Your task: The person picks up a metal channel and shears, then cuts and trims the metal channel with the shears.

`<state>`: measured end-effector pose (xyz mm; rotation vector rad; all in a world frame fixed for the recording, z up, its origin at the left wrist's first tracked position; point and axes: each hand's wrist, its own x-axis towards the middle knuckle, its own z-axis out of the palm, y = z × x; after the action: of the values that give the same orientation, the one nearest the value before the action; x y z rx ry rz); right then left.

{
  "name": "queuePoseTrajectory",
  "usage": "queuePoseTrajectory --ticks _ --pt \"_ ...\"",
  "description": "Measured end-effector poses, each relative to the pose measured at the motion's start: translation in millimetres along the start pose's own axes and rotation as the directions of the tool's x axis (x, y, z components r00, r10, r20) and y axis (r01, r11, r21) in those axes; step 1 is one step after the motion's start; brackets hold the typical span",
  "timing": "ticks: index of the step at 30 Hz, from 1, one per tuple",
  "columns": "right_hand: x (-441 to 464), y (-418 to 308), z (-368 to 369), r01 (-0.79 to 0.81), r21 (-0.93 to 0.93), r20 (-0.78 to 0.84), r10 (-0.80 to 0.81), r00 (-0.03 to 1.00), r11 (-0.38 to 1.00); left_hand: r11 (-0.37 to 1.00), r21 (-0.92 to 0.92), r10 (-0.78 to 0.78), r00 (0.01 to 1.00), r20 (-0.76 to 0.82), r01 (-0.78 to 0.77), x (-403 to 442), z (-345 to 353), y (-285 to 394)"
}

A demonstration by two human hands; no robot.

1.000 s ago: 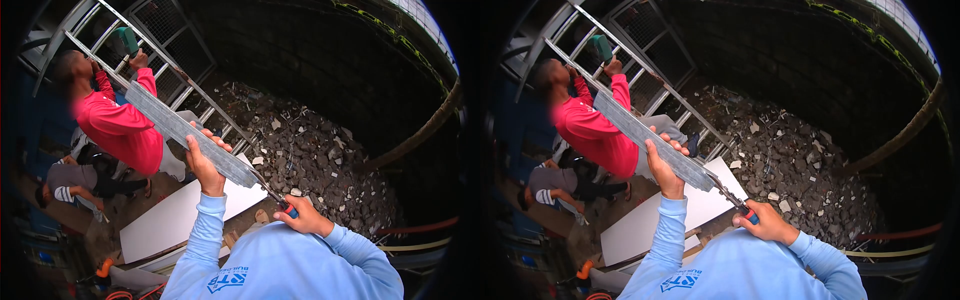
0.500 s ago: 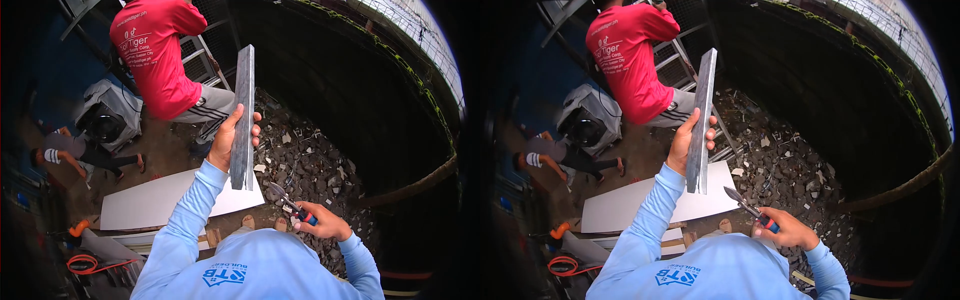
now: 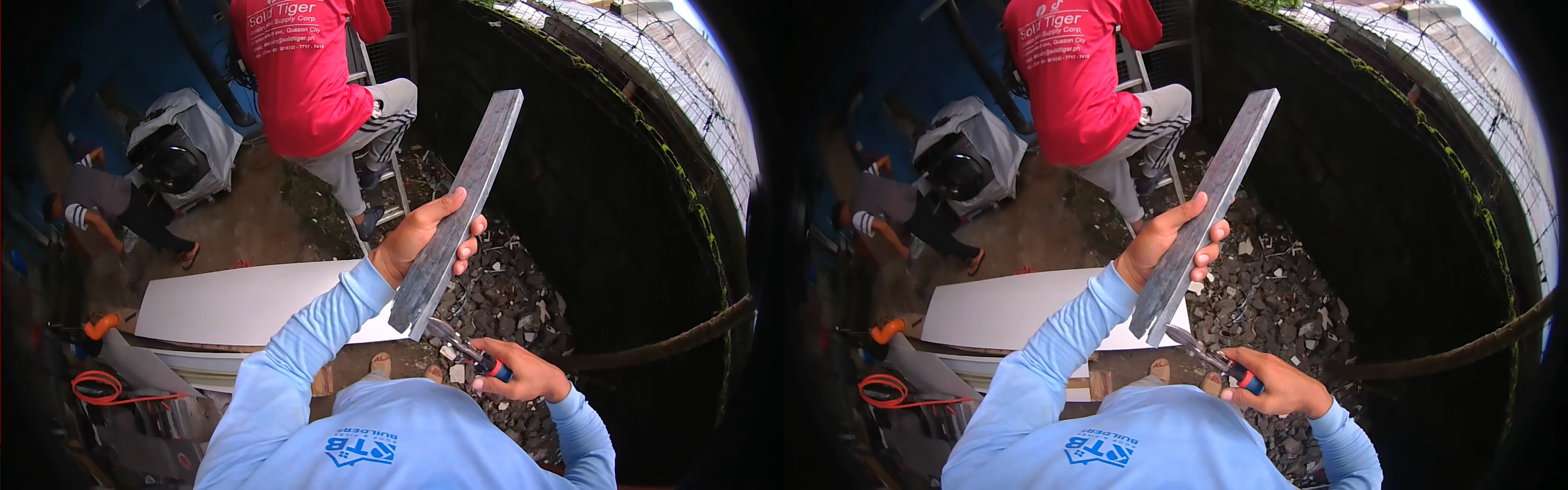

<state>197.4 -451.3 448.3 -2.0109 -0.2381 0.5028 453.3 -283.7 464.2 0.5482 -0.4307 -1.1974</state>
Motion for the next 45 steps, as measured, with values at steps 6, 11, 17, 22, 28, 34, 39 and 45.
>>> queuePoseTrajectory --ticks 6,11,17,22,28,34,39,45 --pt "8 -3 0 0.016 -0.012 0.006 -0.016 1.000 1.000 0.999 -0.044 -0.022 1.000 -0.014 0.022 -7 4 -1" --pt "17 -7 -4 0.067 -0.022 0.019 -0.066 0.998 0.998 0.995 -0.091 -0.034 0.999 0.021 0.035 -7 5 -3" --pt "18 -8 -6 0.073 -0.063 0.050 -0.069 0.996 0.995 0.979 -0.202 0.009 0.994 0.109 0.014 -2 -5 -13" --pt "22 -2 -2 0.106 -0.114 -0.027 -0.110 0.994 0.988 0.970 -0.244 -0.005 0.998 0.069 0.021 1 -11 -14" --pt "16 13 -7 0.017 -0.145 0.000 -0.017 1.000 0.989 0.986 -0.162 -0.011 0.997 0.070 0.022 7 -16 -10" --pt "14 4 -13 0.067 -0.083 -0.020 -0.069 0.997 0.994 0.992 -0.124 -0.024 1.000 0.004 0.024 5 -22 -11" --pt "4 -4 -31 -0.032 -0.049 0.111 0.037 0.993 0.998 0.996 0.022 -0.087 0.994 -0.062 0.089 4 -21 -13" --pt "-3 1 -33 -0.040 -0.138 0.094 0.054 0.994 0.990 0.986 0.091 -0.129 0.988 -0.085 0.137 12 -19 -22"
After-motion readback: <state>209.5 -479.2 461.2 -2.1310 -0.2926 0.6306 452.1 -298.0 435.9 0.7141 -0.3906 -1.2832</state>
